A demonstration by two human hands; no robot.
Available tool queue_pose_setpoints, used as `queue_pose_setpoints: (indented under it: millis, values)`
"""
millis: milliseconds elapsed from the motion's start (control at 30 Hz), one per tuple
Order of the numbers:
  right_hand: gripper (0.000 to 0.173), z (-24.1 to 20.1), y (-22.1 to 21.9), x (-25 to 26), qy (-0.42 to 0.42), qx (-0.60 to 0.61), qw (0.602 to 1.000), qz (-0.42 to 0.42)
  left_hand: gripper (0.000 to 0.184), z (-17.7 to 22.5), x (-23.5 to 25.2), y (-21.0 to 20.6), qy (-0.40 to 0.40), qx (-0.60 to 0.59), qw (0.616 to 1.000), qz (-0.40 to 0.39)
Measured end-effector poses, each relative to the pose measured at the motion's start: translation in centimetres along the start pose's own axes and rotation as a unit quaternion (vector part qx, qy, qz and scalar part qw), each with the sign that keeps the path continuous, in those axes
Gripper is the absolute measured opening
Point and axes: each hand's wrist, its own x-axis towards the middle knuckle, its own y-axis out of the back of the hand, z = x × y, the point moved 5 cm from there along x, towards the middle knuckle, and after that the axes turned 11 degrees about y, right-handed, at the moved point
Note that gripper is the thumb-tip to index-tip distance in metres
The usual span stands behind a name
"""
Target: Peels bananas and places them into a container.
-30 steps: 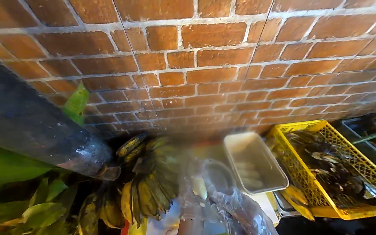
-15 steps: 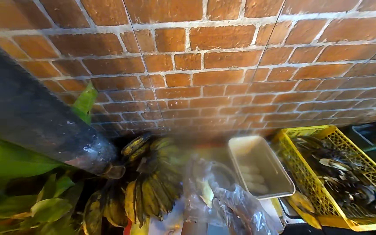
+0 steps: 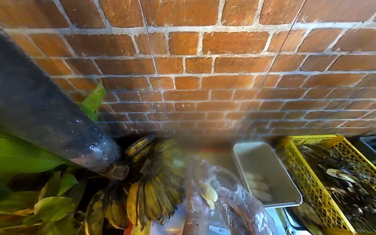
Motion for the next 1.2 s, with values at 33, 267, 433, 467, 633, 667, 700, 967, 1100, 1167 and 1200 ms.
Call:
queue_pose_setpoints:
  millis: [33, 267, 433, 467, 633, 667, 700, 967, 1100, 1167, 1200]
  values:
    - [0.030, 0.0, -0.1, 0.2, 0.003, -0.003, 1.000, 0.000, 0.042, 0.1, 0.1, 0.0, 0.003, -0.003, 1.000, -0.009]
    - [0.032, 0.2, -0.3, 1.3, 0.007, -0.037, 0.999, -0.007, 0.040, 0.0, 0.2, -0.7, 0.028, -0.048, 0.998, -0.026]
    - [0.033, 0.5, -0.6, 1.7, 0.006, -0.050, 0.999, -0.015, 0.039, -0.4, 0.3, -1.2, 0.034, -0.088, 0.994, -0.052]
    - [0.034, 0.7, -0.7, 1.7, 0.003, -0.051, 0.999, -0.015, 0.040, -0.5, 0.7, -0.7, 0.027, -0.084, 0.994, -0.062]
    - [0.037, 1.2, -0.8, 2.0, -0.015, -0.077, 0.997, -0.004, 0.045, -1.0, 0.7, -1.3, 0.026, -0.087, 0.995, -0.031]
    - [0.038, 1.5, -0.8, 2.0, -0.018, -0.079, 0.997, 0.002, 0.046, -1.3, 0.8, -1.5, 0.029, -0.081, 0.996, -0.018]
    - [0.037, 1.9, -0.8, 2.0, -0.016, -0.082, 0.996, 0.015, 0.046, -1.6, 0.8, -1.6, 0.024, -0.054, 0.998, -0.002]
    - [0.040, 3.6, -0.8, 0.8, -0.039, -0.110, 0.992, 0.049, 0.046, -3.2, 0.1, -1.2, 0.029, 0.057, 0.998, 0.009]
    - [0.036, 3.9, -1.8, 1.2, -0.051, -0.106, 0.992, 0.049, 0.042, -2.8, 0.0, -0.1, 0.020, 0.063, 0.998, -0.011]
    - [0.035, 4.3, -2.7, 1.4, -0.051, -0.101, 0.993, 0.045, 0.046, -2.6, 0.1, 0.3, 0.016, 0.048, 0.999, -0.016]
    - [0.036, 4.6, -3.1, 1.5, -0.051, -0.101, 0.993, 0.040, 0.048, -2.5, 0.1, 0.4, 0.009, 0.053, 0.999, -0.005]
